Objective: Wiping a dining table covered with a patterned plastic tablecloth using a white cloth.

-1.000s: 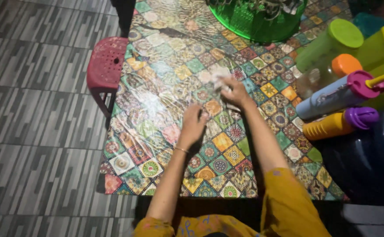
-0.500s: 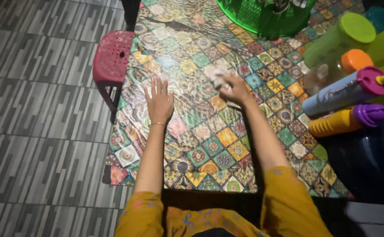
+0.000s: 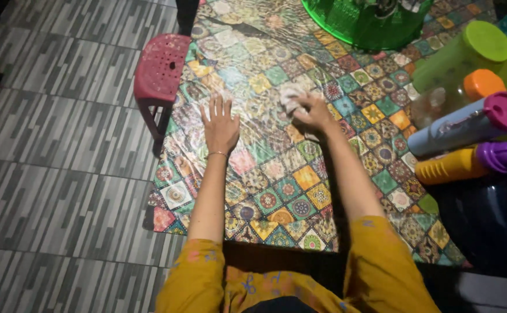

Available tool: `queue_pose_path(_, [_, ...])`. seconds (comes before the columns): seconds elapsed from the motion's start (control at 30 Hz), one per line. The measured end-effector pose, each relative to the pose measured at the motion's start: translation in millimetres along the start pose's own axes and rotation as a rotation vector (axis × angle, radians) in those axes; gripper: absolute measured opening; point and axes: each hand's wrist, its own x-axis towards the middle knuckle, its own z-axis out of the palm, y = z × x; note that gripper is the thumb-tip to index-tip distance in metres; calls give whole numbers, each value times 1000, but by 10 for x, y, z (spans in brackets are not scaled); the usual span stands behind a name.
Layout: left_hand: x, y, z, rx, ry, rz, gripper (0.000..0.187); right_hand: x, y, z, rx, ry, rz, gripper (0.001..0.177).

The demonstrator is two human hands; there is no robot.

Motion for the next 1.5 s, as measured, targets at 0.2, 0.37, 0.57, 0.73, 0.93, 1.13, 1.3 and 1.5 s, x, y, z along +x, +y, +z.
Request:
queue_pose_path(0.2, [17, 46, -169, -64, -39, -28, 52, 526, -25, 515, -154, 133, 165, 59])
queue_pose_path(0.37, [13, 11, -120, -64, -24, -8, 52, 184, -92, 318, 31, 3, -15, 62])
queue_pose_path(0.57, [22, 5, -46, -47, -9, -22, 54, 412, -98, 359, -39, 45, 96, 53])
queue_pose_path(0.73, [29, 47, -169, -66, -42, -28, 53, 408, -168, 515, -42, 112, -50, 50])
queue_pose_path(0.93, [14, 2, -5, -9, 68, 20, 56, 469, -12, 371, -29, -5, -147, 44])
queue_pose_path(1.13, [20, 55, -227, -69, -62, -47, 52, 890, 76, 847, -202, 266, -67, 57])
queue_pose_path(1.3, [12, 41, -176, -46, -11, -5, 53, 504, -378, 386, 73, 40, -333, 47])
queue_pose_path(1.5, [-14, 35, -35, -61, 2, -29, 53, 801, -315, 431, -66, 172, 3, 45])
